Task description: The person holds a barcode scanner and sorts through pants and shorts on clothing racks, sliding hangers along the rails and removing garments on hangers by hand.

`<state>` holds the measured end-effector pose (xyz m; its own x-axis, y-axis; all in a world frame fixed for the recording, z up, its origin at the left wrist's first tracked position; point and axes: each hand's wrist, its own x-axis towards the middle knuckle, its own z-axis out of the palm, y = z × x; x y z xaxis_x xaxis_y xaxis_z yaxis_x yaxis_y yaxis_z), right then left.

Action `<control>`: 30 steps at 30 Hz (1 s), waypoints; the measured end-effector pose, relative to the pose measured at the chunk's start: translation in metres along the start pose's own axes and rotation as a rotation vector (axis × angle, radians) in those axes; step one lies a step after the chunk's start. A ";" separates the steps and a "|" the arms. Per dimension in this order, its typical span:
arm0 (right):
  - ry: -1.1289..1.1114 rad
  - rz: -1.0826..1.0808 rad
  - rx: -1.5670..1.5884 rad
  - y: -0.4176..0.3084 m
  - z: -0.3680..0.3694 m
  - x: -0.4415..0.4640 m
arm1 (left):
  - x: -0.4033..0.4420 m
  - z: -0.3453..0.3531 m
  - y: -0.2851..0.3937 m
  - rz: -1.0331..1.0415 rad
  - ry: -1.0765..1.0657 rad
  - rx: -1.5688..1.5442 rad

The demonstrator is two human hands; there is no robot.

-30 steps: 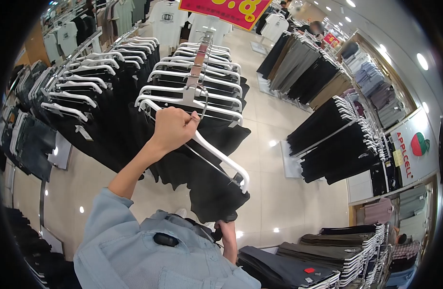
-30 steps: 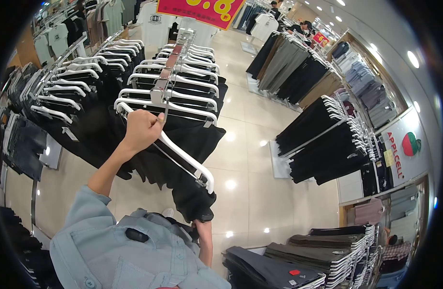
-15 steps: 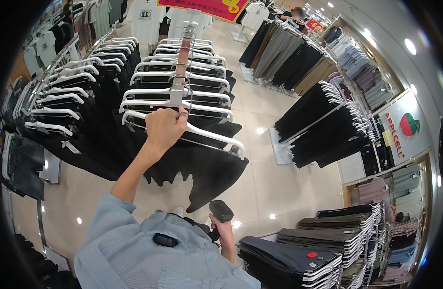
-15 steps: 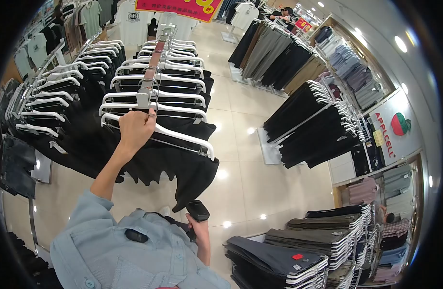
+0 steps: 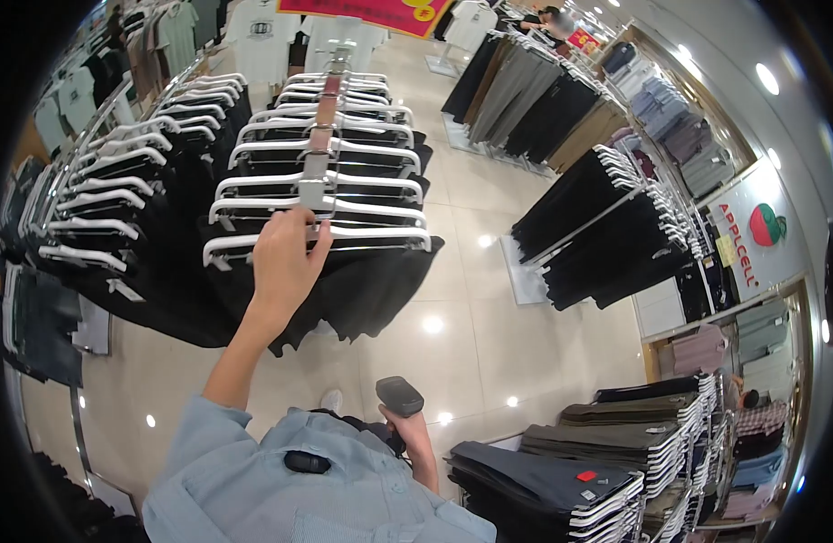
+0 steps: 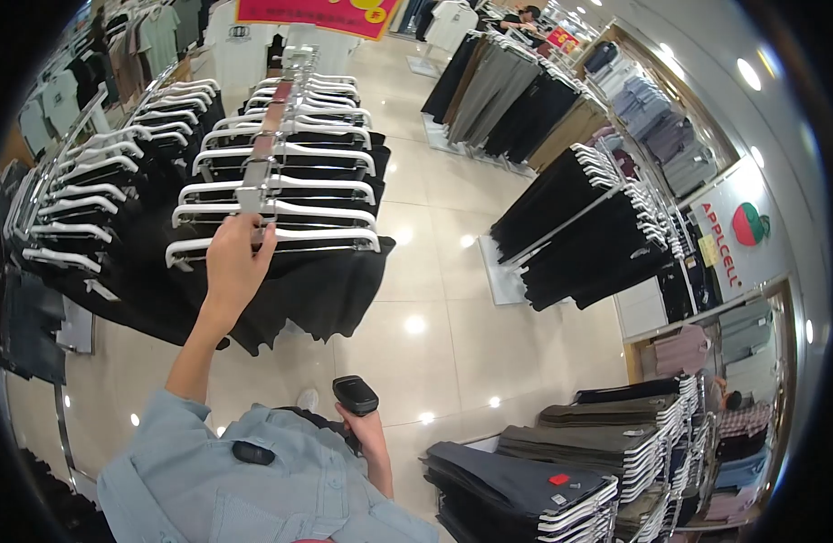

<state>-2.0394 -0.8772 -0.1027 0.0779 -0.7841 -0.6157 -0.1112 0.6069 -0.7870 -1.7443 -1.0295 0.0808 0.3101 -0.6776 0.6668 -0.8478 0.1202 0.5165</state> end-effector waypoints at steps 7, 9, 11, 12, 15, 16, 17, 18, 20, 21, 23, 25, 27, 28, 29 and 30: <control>0.015 0.008 -0.054 0.014 -0.017 0.009 | 0.011 -0.016 0.032 0.105 0.173 -0.010; 0.002 0.002 -0.080 0.014 -0.023 0.008 | 0.026 -0.009 0.042 0.155 0.248 -0.034; -0.019 0.030 -0.128 0.008 -0.029 0.006 | 0.038 0.005 0.045 0.096 0.238 -0.149; -0.022 0.031 -0.128 0.010 -0.033 0.006 | 0.040 0.013 0.046 0.036 0.229 -0.267; -0.032 0.050 -0.165 0.016 -0.048 0.009 | 0.040 0.033 0.038 0.010 0.307 -0.303; -0.030 0.024 -0.157 0.019 -0.054 0.009 | 0.040 0.038 0.036 0.067 0.389 -0.279; -0.030 0.001 -0.147 0.021 -0.060 0.009 | 0.040 0.040 0.035 0.091 0.416 -0.266; -0.035 0.006 -0.142 0.023 -0.066 0.008 | 0.040 0.043 0.038 0.092 0.410 -0.261; -0.037 0.005 -0.105 0.024 -0.080 0.008 | 0.038 0.045 0.043 0.010 0.447 -0.369; -0.034 0.015 -0.106 0.022 -0.085 0.007 | 0.039 0.047 0.040 0.052 0.477 -0.283; -0.037 0.005 -0.091 0.023 -0.096 0.007 | 0.039 0.050 0.041 0.051 0.493 -0.286; -0.037 -0.004 -0.078 0.020 -0.109 0.005 | 0.038 0.053 0.045 0.046 0.509 -0.292; -0.066 0.012 -0.071 0.017 -0.122 0.003 | 0.037 0.055 0.050 -0.005 0.545 -0.328; -0.077 0.013 -0.073 0.017 -0.129 0.004 | 0.036 0.056 0.050 -0.005 0.548 -0.317; -0.076 0.018 -0.107 0.018 -0.135 0.005 | 0.036 0.057 0.050 -0.021 0.551 -0.335; -0.077 0.023 -0.142 0.017 -0.141 0.005 | 0.036 0.058 0.050 -0.037 0.555 -0.351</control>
<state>-2.1802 -0.8893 -0.1135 0.1486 -0.7546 -0.6392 -0.2521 0.5961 -0.7623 -1.8005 -1.0895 0.0996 0.5916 -0.2223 0.7750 -0.6710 0.3972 0.6261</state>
